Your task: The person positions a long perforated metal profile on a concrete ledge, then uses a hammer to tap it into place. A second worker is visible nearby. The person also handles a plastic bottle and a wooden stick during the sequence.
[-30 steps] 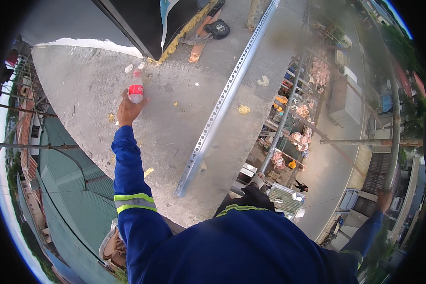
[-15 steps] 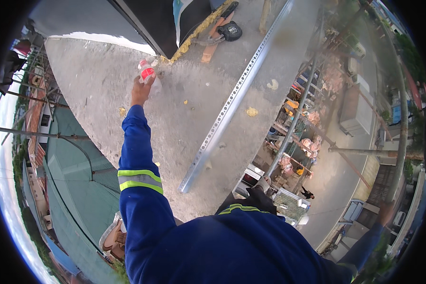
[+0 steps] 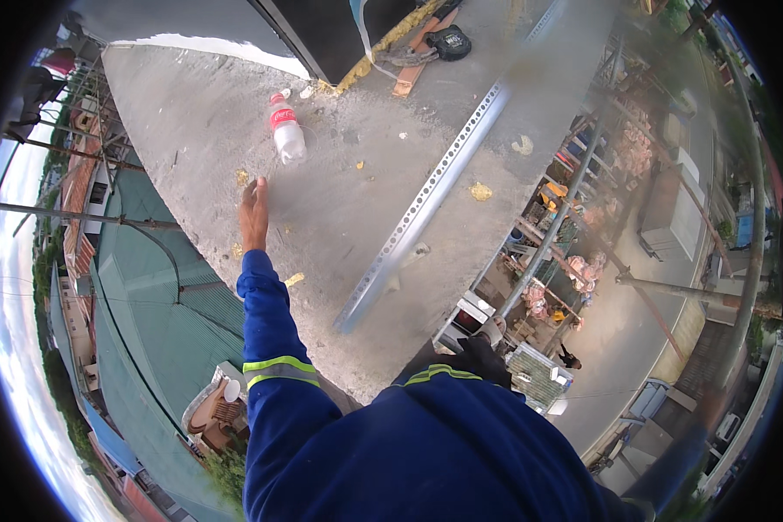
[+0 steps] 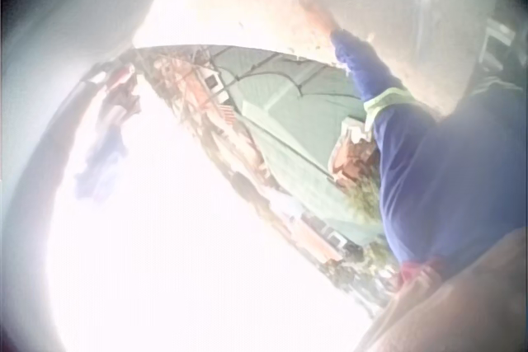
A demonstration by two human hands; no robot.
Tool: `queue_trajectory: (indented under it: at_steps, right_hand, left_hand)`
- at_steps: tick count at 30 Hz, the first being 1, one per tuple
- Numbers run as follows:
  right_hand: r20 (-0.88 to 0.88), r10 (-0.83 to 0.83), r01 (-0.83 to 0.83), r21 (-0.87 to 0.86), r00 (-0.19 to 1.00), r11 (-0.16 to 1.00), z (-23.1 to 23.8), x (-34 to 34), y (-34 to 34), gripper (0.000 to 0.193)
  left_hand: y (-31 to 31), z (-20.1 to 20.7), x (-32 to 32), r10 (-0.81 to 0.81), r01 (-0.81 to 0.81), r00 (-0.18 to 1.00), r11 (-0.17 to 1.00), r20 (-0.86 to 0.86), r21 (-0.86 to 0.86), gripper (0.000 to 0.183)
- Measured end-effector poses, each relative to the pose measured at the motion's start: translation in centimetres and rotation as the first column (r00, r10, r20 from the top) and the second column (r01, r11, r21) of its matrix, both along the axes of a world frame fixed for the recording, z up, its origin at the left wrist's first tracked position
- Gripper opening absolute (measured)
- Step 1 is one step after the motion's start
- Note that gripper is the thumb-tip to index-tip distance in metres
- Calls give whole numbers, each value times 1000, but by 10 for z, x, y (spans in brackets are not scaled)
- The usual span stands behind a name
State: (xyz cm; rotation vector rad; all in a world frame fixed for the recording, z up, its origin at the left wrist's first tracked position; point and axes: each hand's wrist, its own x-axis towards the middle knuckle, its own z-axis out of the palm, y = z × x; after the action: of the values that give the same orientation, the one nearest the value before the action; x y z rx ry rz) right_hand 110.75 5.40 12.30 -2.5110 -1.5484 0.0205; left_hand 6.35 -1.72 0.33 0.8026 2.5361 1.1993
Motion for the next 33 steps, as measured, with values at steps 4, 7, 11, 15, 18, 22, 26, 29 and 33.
queue_trajectory:
  at_steps: [4, 7, 11, 15, 18, 22, 26, 29, 33]
  right_hand:
    - [-101, -90, 99, 92, 991, 991, 7, -30, 1, 36]
    - [-80, -65, 73, 102, 995, 992, 8, -32, 0, 35]
    - [-61, -29, 26, -51, 998, 998, 13, -15, -3, 31]
    - [-64, -136, 129, -95, 989, 987, 20, -16, 2, 33]
    - [-9, -221, 218, -145, 975, 965, 24, -32, 3, 32]
    - [-26, -247, 242, -125, 969, 962, 29, -52, 4, 32]
    - [91, -257, 269, -168, 962, 948, 32, -57, 6, 34]
    - [89, -237, 247, -130, 967, 960, 31, -57, 6, 36]
    - [112, -226, 240, -136, 968, 961, 29, -56, 6, 38]
  left_hand:
    - [20, 1, -5, 11, -15, 997, 998, -71, -63, 87]
    - [39, -3, -11, 30, -46, 985, 994, -170, -94, 93]
    - [22, -26, 5, -122, 68, 953, 978, -279, -195, 88]
    - [-34, -50, 40, -211, 42, 879, 927, -428, -372, 77]
    - [-44, -64, 54, -250, -8, 816, 897, -522, -442, 75]
    - [-43, -62, 56, -263, 27, 817, 907, -513, -421, 75]
    - [-42, -57, 57, -277, 30, 818, 896, -504, -444, 74]
    - [-40, -56, 58, -280, 26, 818, 891, -502, -454, 74]
    - [-39, -53, 57, -294, 20, 810, 879, -507, -477, 74]
